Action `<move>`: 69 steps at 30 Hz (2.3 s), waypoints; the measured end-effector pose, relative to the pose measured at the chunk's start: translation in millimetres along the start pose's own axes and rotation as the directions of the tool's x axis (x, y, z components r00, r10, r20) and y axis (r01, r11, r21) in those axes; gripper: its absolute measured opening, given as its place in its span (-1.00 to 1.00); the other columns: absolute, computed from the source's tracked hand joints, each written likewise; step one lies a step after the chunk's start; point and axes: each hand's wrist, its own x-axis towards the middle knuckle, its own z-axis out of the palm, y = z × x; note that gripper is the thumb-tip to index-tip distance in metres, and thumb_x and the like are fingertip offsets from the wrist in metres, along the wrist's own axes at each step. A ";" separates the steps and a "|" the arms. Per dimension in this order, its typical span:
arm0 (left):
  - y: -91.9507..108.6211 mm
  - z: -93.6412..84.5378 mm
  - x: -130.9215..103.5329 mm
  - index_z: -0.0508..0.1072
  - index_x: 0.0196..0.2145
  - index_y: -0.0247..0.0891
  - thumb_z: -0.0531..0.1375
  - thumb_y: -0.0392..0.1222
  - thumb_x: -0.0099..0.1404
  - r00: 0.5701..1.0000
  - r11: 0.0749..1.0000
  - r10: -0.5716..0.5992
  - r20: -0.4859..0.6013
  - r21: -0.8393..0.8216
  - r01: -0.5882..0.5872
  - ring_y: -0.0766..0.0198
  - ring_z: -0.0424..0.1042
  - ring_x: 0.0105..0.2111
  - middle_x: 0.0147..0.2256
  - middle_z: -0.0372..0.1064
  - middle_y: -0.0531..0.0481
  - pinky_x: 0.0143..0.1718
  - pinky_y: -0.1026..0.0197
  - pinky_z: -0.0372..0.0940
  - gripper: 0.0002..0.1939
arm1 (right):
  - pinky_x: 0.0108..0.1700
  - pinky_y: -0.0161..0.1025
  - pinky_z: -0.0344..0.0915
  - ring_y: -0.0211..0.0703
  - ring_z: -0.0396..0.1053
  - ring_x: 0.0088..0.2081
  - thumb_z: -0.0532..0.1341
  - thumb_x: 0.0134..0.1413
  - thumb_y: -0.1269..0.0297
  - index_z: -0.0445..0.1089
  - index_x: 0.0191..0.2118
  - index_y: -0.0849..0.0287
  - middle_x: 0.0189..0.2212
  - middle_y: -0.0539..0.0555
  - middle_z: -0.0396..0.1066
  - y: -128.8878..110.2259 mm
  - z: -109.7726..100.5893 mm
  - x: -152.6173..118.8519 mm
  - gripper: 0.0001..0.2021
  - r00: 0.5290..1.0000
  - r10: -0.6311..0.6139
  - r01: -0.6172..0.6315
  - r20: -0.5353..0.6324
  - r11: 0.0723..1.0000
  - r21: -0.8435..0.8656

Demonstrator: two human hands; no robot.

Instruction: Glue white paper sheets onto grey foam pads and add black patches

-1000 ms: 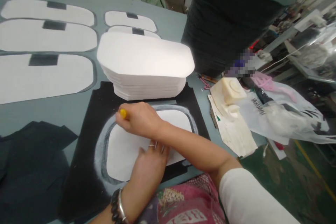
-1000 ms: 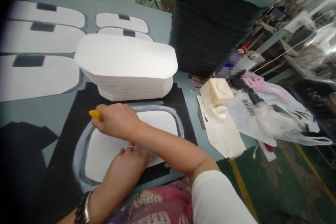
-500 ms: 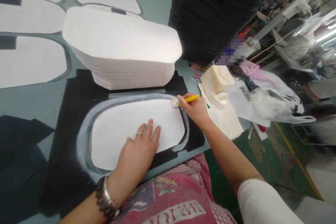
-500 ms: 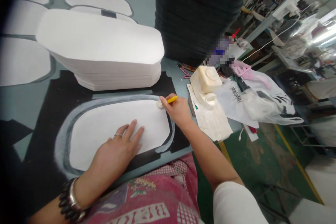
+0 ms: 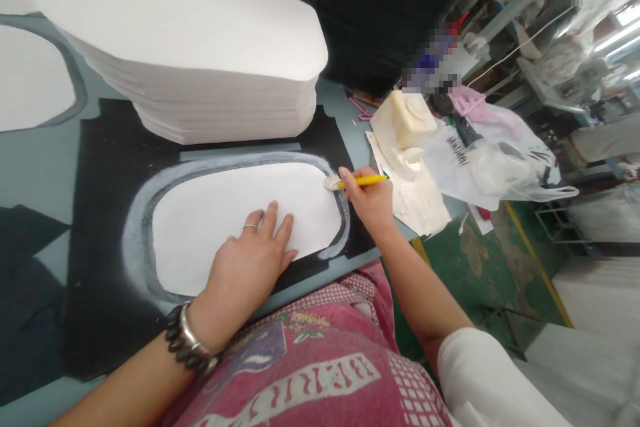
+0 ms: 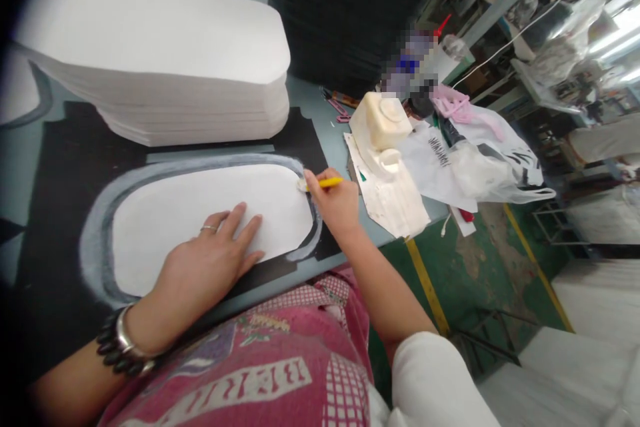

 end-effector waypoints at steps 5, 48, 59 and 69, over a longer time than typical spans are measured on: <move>-0.3 2.6 0.9 0.33 0.34 -0.29 0.10 -0.05 0.49 1.000 1.000 0.011 -0.029 -0.010 -0.011 -0.34 0.26 0.30 0.42 0.08 -0.44 -0.24 -0.18 0.57 -0.45 | -0.42 -0.35 0.29 -0.30 0.40 -0.55 0.26 0.36 0.02 0.44 -0.43 0.13 -0.60 -0.05 0.44 20.4 -4.2 -92.9 -0.63 0.995 -0.029 0.027 -0.093 0.999 -0.030; 5.4 3.4 -14.6 0.29 0.32 -0.31 0.22 0.02 0.42 0.980 0.939 -0.122 -0.155 -0.339 0.063 -0.18 0.28 0.28 0.28 0.29 -0.37 0.08 -0.25 0.47 -0.38 | -0.30 -0.23 0.34 -0.15 0.48 -0.42 0.17 0.37 0.08 0.49 -0.33 0.10 -0.44 0.03 0.53 -66.4 45.0 69.9 -0.71 0.717 -0.611 0.626 0.336 0.776 0.074; -215.4 22.0 -153.7 0.48 -0.08 -0.29 0.04 -0.20 0.46 0.520 0.556 -0.828 -0.212 -0.187 0.810 -0.09 0.37 0.06 -0.03 0.44 -0.25 0.04 -0.04 0.36 -0.75 | -0.42 -0.29 0.55 -0.10 0.63 -0.42 0.15 0.41 -0.04 0.49 0.13 -0.05 -0.26 0.04 0.67 -30.4 15.2 -2.0 -0.65 0.824 -0.490 0.494 0.285 0.867 0.066; -259.7 39.3 -181.1 0.47 -0.26 -0.25 0.01 -0.15 0.43 0.590 0.608 -0.794 -0.147 -0.173 0.775 -0.02 0.42 -0.05 -0.07 0.45 -0.23 -0.03 0.01 0.33 -0.74 | -0.40 -0.35 0.58 -0.16 0.62 -0.47 0.14 0.42 0.00 0.50 0.01 -0.05 -0.33 0.01 0.66 -34.8 27.2 -22.1 -0.73 0.850 -0.445 0.432 0.282 0.895 0.108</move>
